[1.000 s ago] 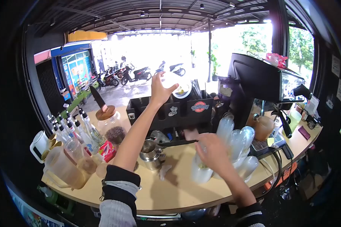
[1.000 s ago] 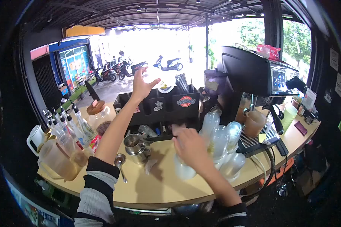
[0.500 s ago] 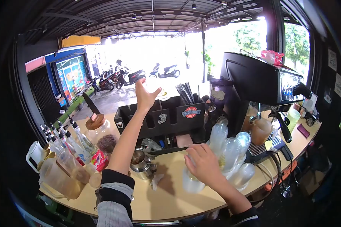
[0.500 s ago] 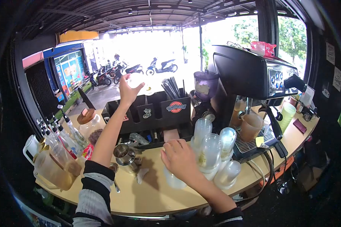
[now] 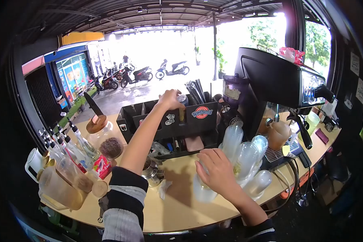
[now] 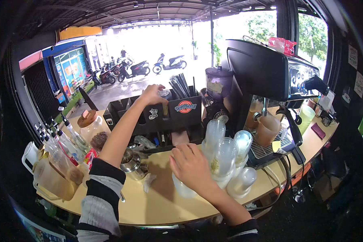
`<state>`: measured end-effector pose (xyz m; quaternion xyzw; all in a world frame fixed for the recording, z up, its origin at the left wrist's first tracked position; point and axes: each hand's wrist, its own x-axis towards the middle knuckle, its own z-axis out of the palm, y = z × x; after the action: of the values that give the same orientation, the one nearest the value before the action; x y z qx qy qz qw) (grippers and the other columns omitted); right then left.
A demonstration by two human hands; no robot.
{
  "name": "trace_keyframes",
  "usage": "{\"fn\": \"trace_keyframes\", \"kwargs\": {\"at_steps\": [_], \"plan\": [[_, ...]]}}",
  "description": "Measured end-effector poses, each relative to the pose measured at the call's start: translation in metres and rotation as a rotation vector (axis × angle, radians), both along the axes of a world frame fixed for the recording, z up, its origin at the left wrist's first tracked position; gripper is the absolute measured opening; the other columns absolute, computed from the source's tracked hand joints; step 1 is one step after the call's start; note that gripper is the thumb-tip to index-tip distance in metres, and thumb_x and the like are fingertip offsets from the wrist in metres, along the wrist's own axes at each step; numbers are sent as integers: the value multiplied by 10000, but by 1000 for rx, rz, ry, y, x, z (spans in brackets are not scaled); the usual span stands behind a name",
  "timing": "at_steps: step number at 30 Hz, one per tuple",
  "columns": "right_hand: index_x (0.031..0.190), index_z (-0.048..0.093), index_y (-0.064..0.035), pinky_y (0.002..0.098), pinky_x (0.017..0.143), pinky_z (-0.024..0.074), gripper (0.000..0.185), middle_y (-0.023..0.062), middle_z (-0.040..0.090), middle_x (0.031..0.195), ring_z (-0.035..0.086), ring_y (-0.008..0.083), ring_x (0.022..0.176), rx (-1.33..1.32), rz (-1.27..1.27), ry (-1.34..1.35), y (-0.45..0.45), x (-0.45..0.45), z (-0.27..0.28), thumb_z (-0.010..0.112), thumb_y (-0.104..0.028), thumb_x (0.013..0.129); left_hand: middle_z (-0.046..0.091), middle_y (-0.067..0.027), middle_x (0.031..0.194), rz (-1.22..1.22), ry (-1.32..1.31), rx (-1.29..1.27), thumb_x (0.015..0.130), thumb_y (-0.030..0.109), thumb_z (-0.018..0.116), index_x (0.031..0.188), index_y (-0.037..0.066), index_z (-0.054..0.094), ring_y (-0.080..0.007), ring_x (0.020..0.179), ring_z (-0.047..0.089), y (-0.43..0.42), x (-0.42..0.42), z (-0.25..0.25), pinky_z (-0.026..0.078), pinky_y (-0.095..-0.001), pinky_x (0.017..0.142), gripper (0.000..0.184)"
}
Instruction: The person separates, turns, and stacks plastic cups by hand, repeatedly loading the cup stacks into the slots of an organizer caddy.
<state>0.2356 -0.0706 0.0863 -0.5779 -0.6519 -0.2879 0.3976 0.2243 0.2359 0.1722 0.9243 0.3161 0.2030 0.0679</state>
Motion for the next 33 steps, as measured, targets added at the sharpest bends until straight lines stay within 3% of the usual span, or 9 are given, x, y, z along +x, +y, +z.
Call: {"fn": "trace_keyframes", "kwargs": {"at_steps": [4,11,15,19,23,27,29,30,33], "plan": [[853,569,-46,337,694,484,182,71,551,883,540,233,843,-3,-3,19,-1,-1,0,658,-138,723,588,-88,1185,57,227,-98,473,360,815,1197,117,572,-245,1149,515,-3,6,-5,238,-562,1030,801],[845,567,-25,363,714,460,168,96,576,875,548,274,829,0,21,69,-2,-3,0,653,-64,706,531,-115,1257,56,259,-133,504,376,806,1253,84,509,-265,1204,463,-3,6,-12,210,-563,1048,857],[843,562,-32,359,707,458,175,94,549,858,529,271,821,8,7,47,2,-2,-4,658,-90,707,518,-176,1260,62,157,-66,543,438,773,1327,22,385,-328,1177,480,-11,-9,-13,308,-491,1013,968],[825,554,-37,355,702,455,174,97,528,840,514,270,806,59,5,11,2,-3,-3,663,-106,707,508,-207,1258,11,11,16,682,437,685,1336,23,369,-332,1191,467,-40,-39,-8,332,-443,1012,836],[894,555,-27,374,755,448,216,129,535,900,515,295,855,32,63,50,1,0,-5,661,-111,725,515,-206,1248,-421,-393,40,841,286,612,1301,-16,384,-298,1186,479,-101,-72,-21,350,-385,1006,595],[1126,479,28,405,939,369,430,197,468,1138,464,352,1076,-20,311,292,-14,9,-15,655,-153,779,485,-151,1282,-571,-656,-321,881,204,562,1325,-1,349,-245,1210,442,-180,-113,-67,321,-384,1025,534],[1259,359,56,397,992,332,614,209,412,1236,420,331,1167,-84,324,625,-25,9,-31,664,-191,787,395,-147,1355,-656,-702,-422,857,190,587,1373,29,278,-255,1265,374,-205,-130,-110,295,-402,1044,623],[1360,169,57,396,1032,294,878,246,334,1312,363,331,1235,-186,294,581,-29,13,-42,716,-242,741,339,-152,1387,-685,-708,-542,760,210,698,1402,54,216,-253,1286,340,-208,-133,-138,273,-409,1060,817],[1378,64,44,404,1052,273,1047,269,288,1336,328,360,1264,-239,331,561,-40,10,-58,766,-243,657,385,-151,1357,-593,-687,-521,636,233,794,1378,46,256,-279,1240,403,-229,-122,-189,321,-387,1032,936]]}}
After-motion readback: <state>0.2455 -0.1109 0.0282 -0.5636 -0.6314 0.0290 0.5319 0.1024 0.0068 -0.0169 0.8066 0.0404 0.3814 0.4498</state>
